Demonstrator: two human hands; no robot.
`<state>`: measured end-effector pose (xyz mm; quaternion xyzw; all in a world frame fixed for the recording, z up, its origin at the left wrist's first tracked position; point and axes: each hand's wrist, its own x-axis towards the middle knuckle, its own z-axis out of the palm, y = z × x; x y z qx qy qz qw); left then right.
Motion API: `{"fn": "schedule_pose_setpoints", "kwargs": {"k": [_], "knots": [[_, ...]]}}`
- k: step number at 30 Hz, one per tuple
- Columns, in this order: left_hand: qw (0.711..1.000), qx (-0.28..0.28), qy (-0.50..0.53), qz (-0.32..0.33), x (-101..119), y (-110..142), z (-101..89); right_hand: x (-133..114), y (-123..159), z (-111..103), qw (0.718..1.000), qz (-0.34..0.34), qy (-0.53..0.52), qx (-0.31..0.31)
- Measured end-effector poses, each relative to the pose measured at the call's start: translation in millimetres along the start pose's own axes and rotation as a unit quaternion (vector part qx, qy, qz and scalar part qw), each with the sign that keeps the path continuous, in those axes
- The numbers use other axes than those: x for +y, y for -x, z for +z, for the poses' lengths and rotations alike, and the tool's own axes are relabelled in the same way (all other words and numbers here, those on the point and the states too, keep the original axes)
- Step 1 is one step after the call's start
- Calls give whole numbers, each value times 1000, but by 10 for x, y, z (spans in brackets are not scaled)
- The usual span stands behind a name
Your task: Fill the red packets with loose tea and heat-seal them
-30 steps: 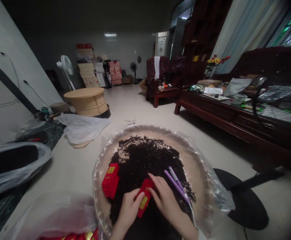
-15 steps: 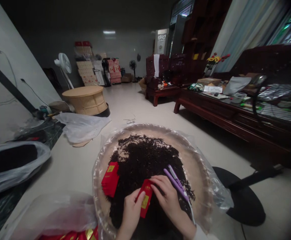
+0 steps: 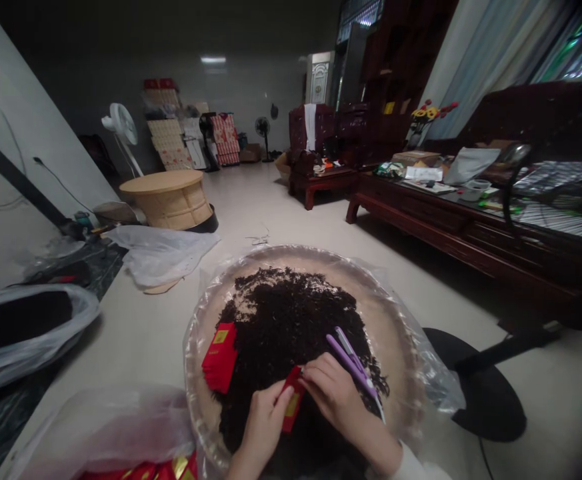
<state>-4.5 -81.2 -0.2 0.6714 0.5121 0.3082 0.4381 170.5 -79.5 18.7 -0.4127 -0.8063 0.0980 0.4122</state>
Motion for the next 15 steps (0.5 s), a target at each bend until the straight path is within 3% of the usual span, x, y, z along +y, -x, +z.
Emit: {"fn": "schedule_pose_setpoints", "kwargs": {"k": [4, 10, 15], "knots": [[999, 10, 30, -7, -27, -11, 0, -35, 43, -5, 998, 13, -41, -53], [999, -49, 9, 10, 8, 52, -6, -28, 33, -44, 983, 130, -63, -116], [990, -98, 103, -3, 24, 67, -25, -51, 25, -81, 974, 113, -93, -174]]}}
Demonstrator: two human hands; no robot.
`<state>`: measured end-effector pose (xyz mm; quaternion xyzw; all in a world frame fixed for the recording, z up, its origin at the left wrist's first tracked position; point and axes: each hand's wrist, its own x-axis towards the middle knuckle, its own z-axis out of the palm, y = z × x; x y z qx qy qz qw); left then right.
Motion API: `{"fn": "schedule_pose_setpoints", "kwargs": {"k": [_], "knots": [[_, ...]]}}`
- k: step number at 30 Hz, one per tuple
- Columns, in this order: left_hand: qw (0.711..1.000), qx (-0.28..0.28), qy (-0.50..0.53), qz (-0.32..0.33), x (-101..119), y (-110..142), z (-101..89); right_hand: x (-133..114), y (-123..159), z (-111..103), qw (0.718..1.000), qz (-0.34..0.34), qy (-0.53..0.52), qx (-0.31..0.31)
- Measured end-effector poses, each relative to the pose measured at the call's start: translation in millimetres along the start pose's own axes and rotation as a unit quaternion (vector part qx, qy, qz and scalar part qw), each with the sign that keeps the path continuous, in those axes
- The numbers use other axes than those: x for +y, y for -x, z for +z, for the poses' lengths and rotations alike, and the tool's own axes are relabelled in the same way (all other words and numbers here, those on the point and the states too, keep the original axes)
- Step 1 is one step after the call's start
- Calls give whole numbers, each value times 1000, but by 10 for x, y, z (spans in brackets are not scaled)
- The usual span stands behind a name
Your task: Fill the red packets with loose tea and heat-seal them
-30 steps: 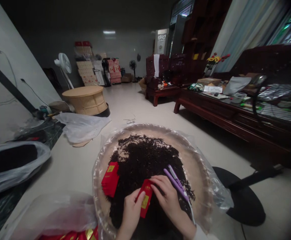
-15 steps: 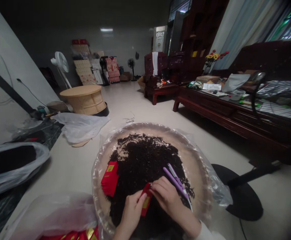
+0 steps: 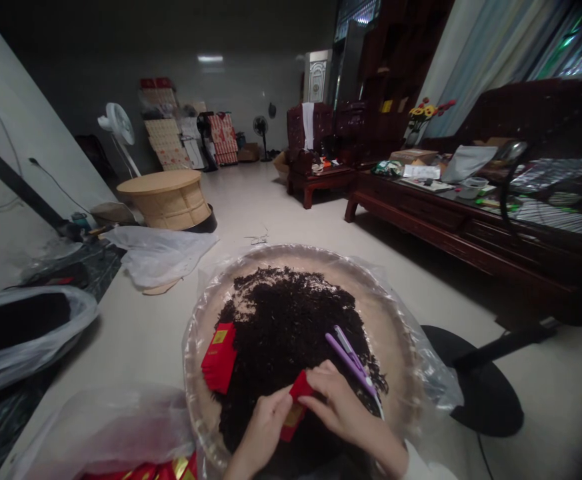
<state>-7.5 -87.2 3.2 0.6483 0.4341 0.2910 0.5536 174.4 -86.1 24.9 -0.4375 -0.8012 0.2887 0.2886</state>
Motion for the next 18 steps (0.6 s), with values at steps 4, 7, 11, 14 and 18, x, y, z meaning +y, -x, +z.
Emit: {"fn": "schedule_pose_setpoints", "kwargs": {"k": [4, 7, 11, 14, 18], "knots": [[999, 12, -38, -16, -22, -27, -60, -2, 53, 41, 996, -10, 44, -83], [991, 80, -109, -6, -60, -13, -74, -22, 75, 66, 993, 31, 26, -111], [966, 147, -191, 91, -79, 34, -38, -71, 70, 61, 984, 50, -76, -154], [955, 123, -222, 153, -42, 33, -43, -106, 71, 71, 982, 69, -58, -168], [958, 92, -213, 166, 19, 2, -120, -155, 109, 114, 991, 45, -11, -127]]}}
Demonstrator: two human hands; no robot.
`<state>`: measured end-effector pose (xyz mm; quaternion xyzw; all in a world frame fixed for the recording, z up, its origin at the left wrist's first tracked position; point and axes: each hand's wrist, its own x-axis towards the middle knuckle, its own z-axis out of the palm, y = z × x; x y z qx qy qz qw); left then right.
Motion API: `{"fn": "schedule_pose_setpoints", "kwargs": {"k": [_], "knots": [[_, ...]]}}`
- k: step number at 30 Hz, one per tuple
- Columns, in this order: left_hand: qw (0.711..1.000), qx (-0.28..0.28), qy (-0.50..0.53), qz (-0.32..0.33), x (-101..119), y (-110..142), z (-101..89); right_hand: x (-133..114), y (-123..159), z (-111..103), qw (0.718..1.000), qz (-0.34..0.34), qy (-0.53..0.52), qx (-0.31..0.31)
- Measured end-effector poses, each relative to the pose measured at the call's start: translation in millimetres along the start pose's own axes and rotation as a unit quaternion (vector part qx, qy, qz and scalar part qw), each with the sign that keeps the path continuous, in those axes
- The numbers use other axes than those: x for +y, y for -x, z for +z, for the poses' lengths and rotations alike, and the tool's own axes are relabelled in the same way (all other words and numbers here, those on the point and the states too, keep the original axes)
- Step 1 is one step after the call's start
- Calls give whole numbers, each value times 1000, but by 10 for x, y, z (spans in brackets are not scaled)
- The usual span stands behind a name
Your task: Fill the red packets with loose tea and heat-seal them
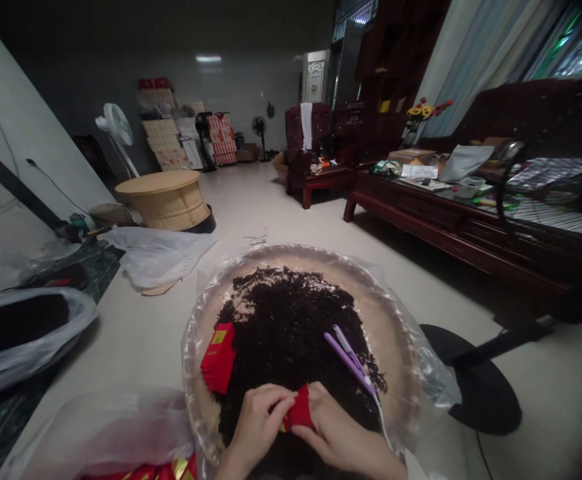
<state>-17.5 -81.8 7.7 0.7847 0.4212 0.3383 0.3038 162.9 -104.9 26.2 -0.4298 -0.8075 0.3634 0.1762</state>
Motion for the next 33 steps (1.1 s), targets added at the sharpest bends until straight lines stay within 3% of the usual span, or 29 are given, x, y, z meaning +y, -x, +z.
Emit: {"fn": "schedule_pose_setpoints", "kwargs": {"k": [2, 8, 11, 15, 19, 25, 29, 33], "knots": [[999, 15, -21, 25, -11, -11, -32, -2, 10, 28, 1000, -19, -18, 1], [983, 65, -126, 120, -49, -9, -37, 119, -36, 40, 991, 35, -124, -41], [972, 80, -155, 160, -117, 2, -43, 186, -48, 9, 966, 29, -249, -60], [942, 49, -242, 229, -232, 101, -15, 245, -43, 21, 927, 62, -368, -38], [928, 49, -312, 197, -228, 232, 116, 251, -73, 111, 894, 93, -438, -10], [939, 136, -272, 158, -267, 278, 367, 190, -109, 218, 892, 76, -447, -4], [948, 122, -247, 162, -380, 309, 431, 229, -49, 224, 874, 83, -479, 4], [950, 91, -279, 109, -406, 381, 421, 223, -12, 212, 875, 114, -471, 3]]}}
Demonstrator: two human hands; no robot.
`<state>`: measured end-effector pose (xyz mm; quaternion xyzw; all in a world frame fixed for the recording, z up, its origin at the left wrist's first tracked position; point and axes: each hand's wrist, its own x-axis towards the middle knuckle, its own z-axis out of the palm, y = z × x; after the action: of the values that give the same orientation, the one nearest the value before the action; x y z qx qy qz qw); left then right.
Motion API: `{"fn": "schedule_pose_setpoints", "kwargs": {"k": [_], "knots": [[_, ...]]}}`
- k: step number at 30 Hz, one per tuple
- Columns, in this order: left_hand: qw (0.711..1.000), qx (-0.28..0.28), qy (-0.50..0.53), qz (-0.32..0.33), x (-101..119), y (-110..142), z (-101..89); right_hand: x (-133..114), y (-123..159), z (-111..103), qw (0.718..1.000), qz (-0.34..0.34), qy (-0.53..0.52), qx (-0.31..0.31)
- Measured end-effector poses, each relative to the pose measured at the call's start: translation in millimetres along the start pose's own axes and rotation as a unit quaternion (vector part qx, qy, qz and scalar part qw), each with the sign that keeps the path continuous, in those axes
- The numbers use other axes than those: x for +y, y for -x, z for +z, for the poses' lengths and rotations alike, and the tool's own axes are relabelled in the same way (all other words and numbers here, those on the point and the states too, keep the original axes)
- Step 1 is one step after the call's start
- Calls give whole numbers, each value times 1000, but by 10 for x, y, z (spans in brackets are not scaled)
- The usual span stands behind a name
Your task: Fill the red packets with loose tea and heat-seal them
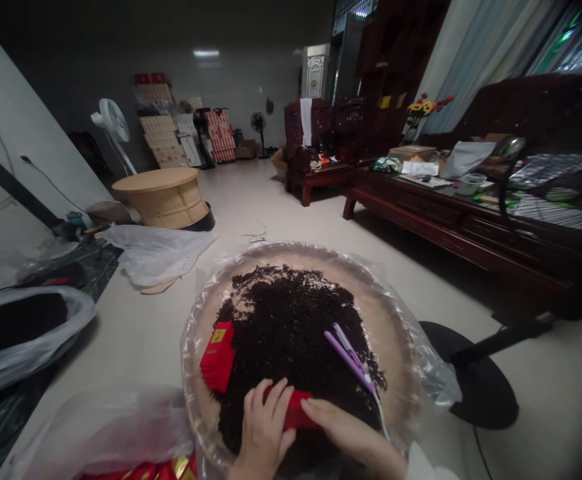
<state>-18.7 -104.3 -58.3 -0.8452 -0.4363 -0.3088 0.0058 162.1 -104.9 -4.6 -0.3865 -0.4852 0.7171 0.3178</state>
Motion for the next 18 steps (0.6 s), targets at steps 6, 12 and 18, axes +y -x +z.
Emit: {"fn": "schedule_pose_setpoints", "kwargs": {"k": [6, 12, 18], "knots": [[997, -51, 51, 4, -43, 5, -78, -113, 13, 7, 996, -17, 79, 25], [988, 47, 82, -122, -240, 9, -232, 153, -28, -263, 874, -143, 406, 225], [975, 108, 51, -189, -479, 85, -359, 450, -368, -299, 705, -170, 677, 126]]}}
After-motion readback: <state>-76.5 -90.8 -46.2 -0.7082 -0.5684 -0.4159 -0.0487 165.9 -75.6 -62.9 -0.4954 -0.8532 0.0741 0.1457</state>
